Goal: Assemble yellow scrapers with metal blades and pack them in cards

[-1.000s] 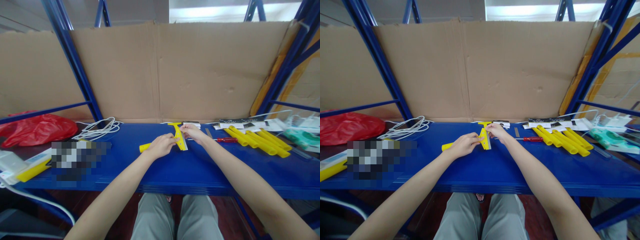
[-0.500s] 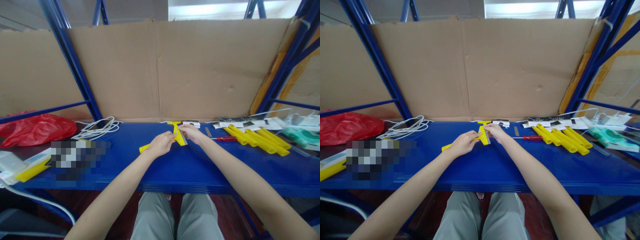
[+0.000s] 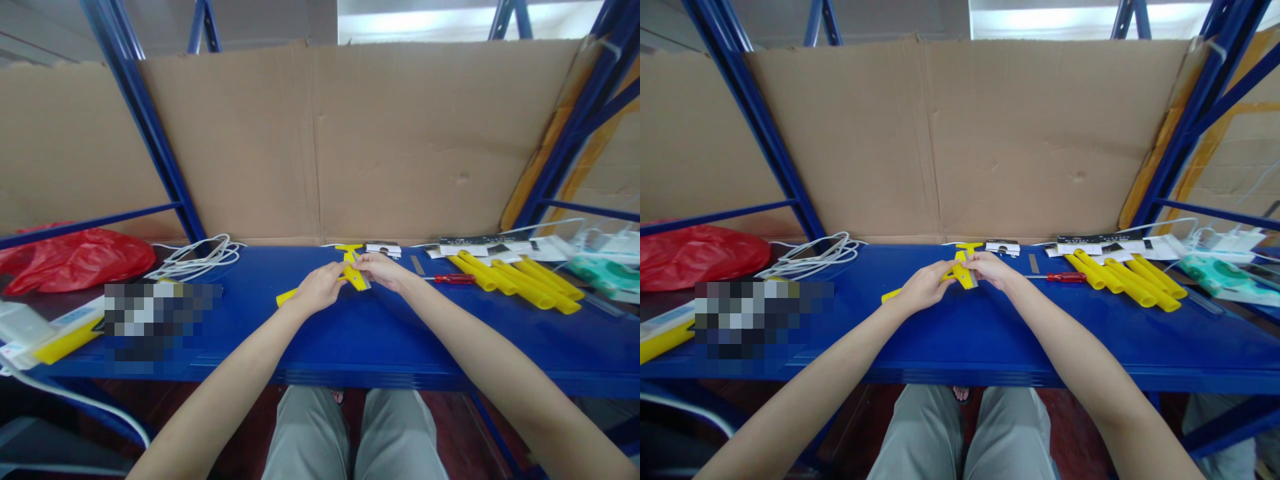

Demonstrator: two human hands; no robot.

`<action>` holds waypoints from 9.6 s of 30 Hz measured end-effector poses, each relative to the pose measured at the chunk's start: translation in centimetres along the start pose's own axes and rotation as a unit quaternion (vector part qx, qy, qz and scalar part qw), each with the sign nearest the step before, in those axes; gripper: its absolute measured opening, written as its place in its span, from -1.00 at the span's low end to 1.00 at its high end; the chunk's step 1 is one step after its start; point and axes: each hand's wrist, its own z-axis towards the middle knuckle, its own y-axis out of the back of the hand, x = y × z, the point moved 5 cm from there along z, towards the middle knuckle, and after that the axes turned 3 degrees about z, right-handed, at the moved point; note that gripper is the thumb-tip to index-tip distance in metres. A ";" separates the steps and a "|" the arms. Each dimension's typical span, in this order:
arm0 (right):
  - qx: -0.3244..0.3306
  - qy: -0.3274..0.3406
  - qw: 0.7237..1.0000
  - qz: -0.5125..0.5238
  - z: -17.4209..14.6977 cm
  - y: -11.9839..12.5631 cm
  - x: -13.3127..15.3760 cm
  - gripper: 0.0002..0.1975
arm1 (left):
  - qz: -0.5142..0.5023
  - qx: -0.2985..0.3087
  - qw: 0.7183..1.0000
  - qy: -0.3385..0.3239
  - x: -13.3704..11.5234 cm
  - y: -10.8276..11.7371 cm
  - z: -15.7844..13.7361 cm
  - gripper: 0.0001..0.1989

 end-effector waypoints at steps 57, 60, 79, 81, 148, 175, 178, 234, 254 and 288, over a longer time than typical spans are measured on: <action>0.101 -0.032 0.992 -0.075 -0.5 2.0 0.2 -0.86 | 0.054 0.093 0.994 0.026 -0.4 -0.2 -0.1 -0.59; -0.025 -0.006 0.986 -0.162 -0.6 5.8 1.4 -0.91 | 0.041 0.119 0.992 -0.003 -0.8 -0.6 -0.1 -0.58; -0.185 -0.044 0.756 -0.627 -0.9 11.6 -0.1 -0.44 | 0.028 0.144 0.989 -0.018 -1.6 -0.7 0.0 -0.60; -0.174 -0.041 0.752 -0.634 -0.8 11.2 -0.2 -0.44 | 0.029 0.147 0.988 -0.021 -1.7 -0.7 0.0 -0.61; -0.151 -0.062 0.748 -0.643 0.3 12.4 -0.6 -0.72 | 0.059 0.115 0.991 0.013 -1.9 -0.1 0.1 -0.64; -0.158 0.130 0.956 -0.209 -0.1 6.2 2.6 -0.97 | 0.163 0.102 0.980 0.054 -2.0 1.2 0.1 -0.69; -0.122 0.146 0.971 -0.148 0.0 4.9 2.6 -0.97 | 0.165 0.095 0.980 0.056 -2.0 1.2 0.1 -0.68; 0.027 0.068 0.994 -0.080 -1.6 0.3 2.4 -0.89 | 0.163 0.023 0.986 0.023 -1.9 0.8 0.2 -0.62; 0.066 -0.035 0.995 0.067 -1.9 -0.8 2.1 -0.89 | 0.166 0.012 0.985 0.047 -1.5 0.6 0.2 -0.64; 0.063 0.024 0.995 0.075 -1.8 0.7 3.0 -0.94 | -0.146 -0.094 0.963 0.207 0.1 3.3 2.1 -0.85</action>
